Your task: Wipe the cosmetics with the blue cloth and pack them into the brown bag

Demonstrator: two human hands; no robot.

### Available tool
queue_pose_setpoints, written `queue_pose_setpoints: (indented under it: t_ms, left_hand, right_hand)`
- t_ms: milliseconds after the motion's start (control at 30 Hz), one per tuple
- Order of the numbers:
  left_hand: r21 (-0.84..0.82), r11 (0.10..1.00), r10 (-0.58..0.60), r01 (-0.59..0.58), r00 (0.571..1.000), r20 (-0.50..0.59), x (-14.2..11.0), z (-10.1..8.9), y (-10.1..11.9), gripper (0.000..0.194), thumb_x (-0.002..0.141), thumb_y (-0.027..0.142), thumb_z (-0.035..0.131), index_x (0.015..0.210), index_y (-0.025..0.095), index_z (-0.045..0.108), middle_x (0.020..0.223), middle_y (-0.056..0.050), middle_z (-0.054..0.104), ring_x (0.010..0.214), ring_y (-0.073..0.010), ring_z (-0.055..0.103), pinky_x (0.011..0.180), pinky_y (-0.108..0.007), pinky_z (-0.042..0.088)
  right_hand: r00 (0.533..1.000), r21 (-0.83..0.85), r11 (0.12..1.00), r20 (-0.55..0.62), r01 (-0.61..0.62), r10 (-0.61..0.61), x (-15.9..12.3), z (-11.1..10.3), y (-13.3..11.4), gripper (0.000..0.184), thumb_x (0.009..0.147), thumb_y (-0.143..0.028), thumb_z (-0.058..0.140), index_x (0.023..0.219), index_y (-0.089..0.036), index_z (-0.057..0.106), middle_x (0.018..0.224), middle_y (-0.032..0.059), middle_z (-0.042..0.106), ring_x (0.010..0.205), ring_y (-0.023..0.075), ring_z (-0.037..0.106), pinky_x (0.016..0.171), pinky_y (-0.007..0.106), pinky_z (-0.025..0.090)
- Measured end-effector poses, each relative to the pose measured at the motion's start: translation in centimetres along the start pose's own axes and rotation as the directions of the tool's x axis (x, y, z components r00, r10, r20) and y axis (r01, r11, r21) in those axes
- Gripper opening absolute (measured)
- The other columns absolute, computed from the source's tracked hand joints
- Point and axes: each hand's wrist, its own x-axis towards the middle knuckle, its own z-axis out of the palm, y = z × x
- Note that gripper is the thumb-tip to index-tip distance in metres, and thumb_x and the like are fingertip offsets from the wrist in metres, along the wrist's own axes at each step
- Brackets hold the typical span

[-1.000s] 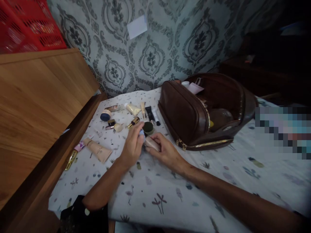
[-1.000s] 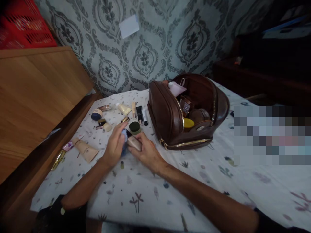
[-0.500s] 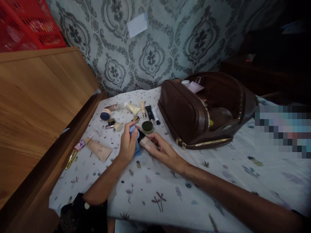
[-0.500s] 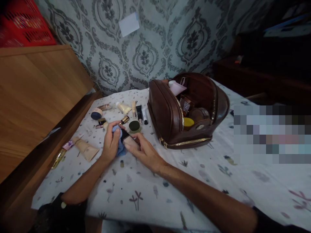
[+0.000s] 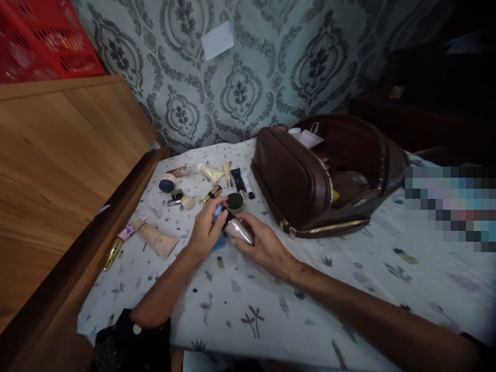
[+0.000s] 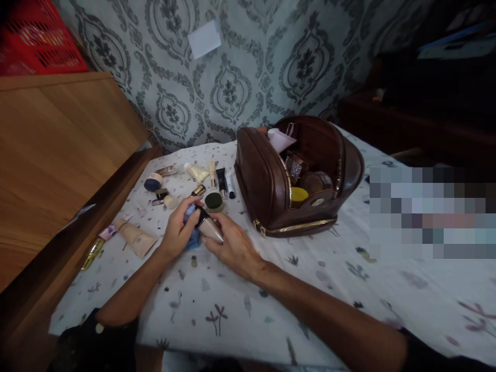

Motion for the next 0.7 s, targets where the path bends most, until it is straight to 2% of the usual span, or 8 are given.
queue_pose_setpoints:
  t_ms: [100, 167, 267, 367, 467, 567, 633, 700]
  left_hand:
    - [-0.079, 0.993, -0.089, 0.083, 0.993, -0.078, 0.0, 0.0, 0.1, 0.026, 0.1, 0.039, 0.047, 0.119, 0.025, 0.057, 0.104, -0.005, 0.068, 0.1, -0.019, 0.064, 0.093, -0.035, 0.05]
    - [-0.123, 0.987, -0.113, 0.102, 0.99, -0.088, 0.0, -0.1, 0.3, 0.025, 0.1, 0.04, 0.046, 0.118, 0.026, 0.058, 0.103, -0.004, 0.069, 0.099, -0.0183, 0.065, 0.093, -0.034, 0.05]
    - [-0.162, 0.981, -0.126, 0.111, 0.988, -0.089, 0.0, -0.1, 0.7, 0.027, 0.101, 0.04, 0.043, 0.121, 0.026, 0.056, 0.11, -0.005, 0.07, 0.106, -0.0188, 0.065, 0.099, -0.037, 0.049]
    - [-0.119, 0.992, -0.062, 0.051, 0.994, -0.087, -0.3, 0.1, 1.2, 0.032, 0.103, 0.038, 0.039, 0.129, 0.025, 0.052, 0.125, -0.009, 0.067, 0.121, -0.0206, 0.06, 0.108, -0.041, 0.045]
    - [-0.002, 0.998, 0.059, -0.059, 0.998, -0.004, -0.5, 0.6, 1.5, 0.035, 0.102, 0.033, 0.041, 0.134, 0.022, 0.05, 0.134, -0.012, 0.062, 0.128, -0.0228, 0.056, 0.111, -0.043, 0.043]
    - [0.093, 0.991, 0.089, -0.092, 0.995, 0.037, -0.7, 1.0, 1.3, 0.033, 0.101, 0.031, 0.044, 0.131, 0.02, 0.052, 0.126, -0.013, 0.065, 0.119, -0.0237, 0.061, 0.104, -0.042, 0.047]
    - [0.086, 0.995, 0.042, -0.042, 0.999, 0.005, -0.6, 1.0, 1.0, 0.031, 0.1, 0.032, 0.045, 0.127, 0.019, 0.054, 0.114, -0.011, 0.068, 0.108, -0.0226, 0.064, 0.098, -0.04, 0.05]
    - [0.007, 0.998, -0.056, 0.056, 0.997, -0.045, -0.5, 0.8, 0.7, 0.03, 0.1, 0.035, 0.047, 0.124, 0.02, 0.056, 0.104, -0.008, 0.07, 0.099, -0.0211, 0.067, 0.094, -0.037, 0.051]
  right_hand:
    - [0.998, 0.084, 0.995, 0.04, 0.053, -0.057, -0.1, -0.1, 0.0, 0.038, 0.083, -0.031, 0.062, 0.118, -0.021, 0.052, 0.11, 0.0077, 0.066, 0.098, 0.0239, 0.063, 0.086, 0.038, 0.049]
    - [0.996, 0.129, 0.99, 0.058, 0.061, -0.069, -0.1, 0.0, 0.1, 0.038, 0.083, -0.028, 0.062, 0.119, -0.022, 0.05, 0.103, 0.0044, 0.067, 0.092, 0.0216, 0.063, 0.083, 0.035, 0.049]
    - [0.998, 0.073, 0.997, 0.042, 0.038, -0.041, -0.1, 0.1, 0.4, 0.042, 0.082, -0.023, 0.06, 0.122, -0.023, 0.048, 0.096, 0.0021, 0.068, 0.085, 0.0208, 0.064, 0.08, 0.035, 0.05]
    - [0.995, -0.066, 0.994, -0.049, 0.087, -0.09, -0.1, 0.1, 0.8, 0.044, 0.08, -0.017, 0.057, 0.124, -0.022, 0.051, 0.112, 0.0077, 0.067, 0.098, 0.0244, 0.065, 0.089, 0.04, 0.05]
    - [0.981, -0.186, 0.968, -0.063, 0.169, -0.183, -0.1, 0.1, 1.0, 0.04, 0.081, -0.013, 0.053, 0.12, -0.022, 0.055, 0.117, 0.01, 0.064, 0.106, 0.0257, 0.063, 0.093, 0.043, 0.051]
    - [0.98, -0.285, 0.941, -0.028, 0.18, -0.196, -0.3, 0.1, 1.0, 0.04, 0.08, -0.009, 0.051, 0.118, -0.022, 0.056, 0.11, 0.0101, 0.062, 0.101, 0.026, 0.063, 0.09, 0.044, 0.053]
    - [0.979, -0.316, 0.93, -0.007, 0.19, -0.202, -0.4, 0.1, 0.9, 0.042, 0.081, -0.009, 0.05, 0.121, -0.021, 0.057, 0.109, 0.0111, 0.061, 0.1, 0.0266, 0.062, 0.09, 0.044, 0.054]
    - [0.978, -0.296, 0.933, 0.013, 0.203, -0.209, -0.5, 0.1, 0.8, 0.042, 0.084, -0.011, 0.05, 0.124, -0.021, 0.056, 0.111, 0.0117, 0.061, 0.101, 0.0265, 0.062, 0.091, 0.045, 0.054]
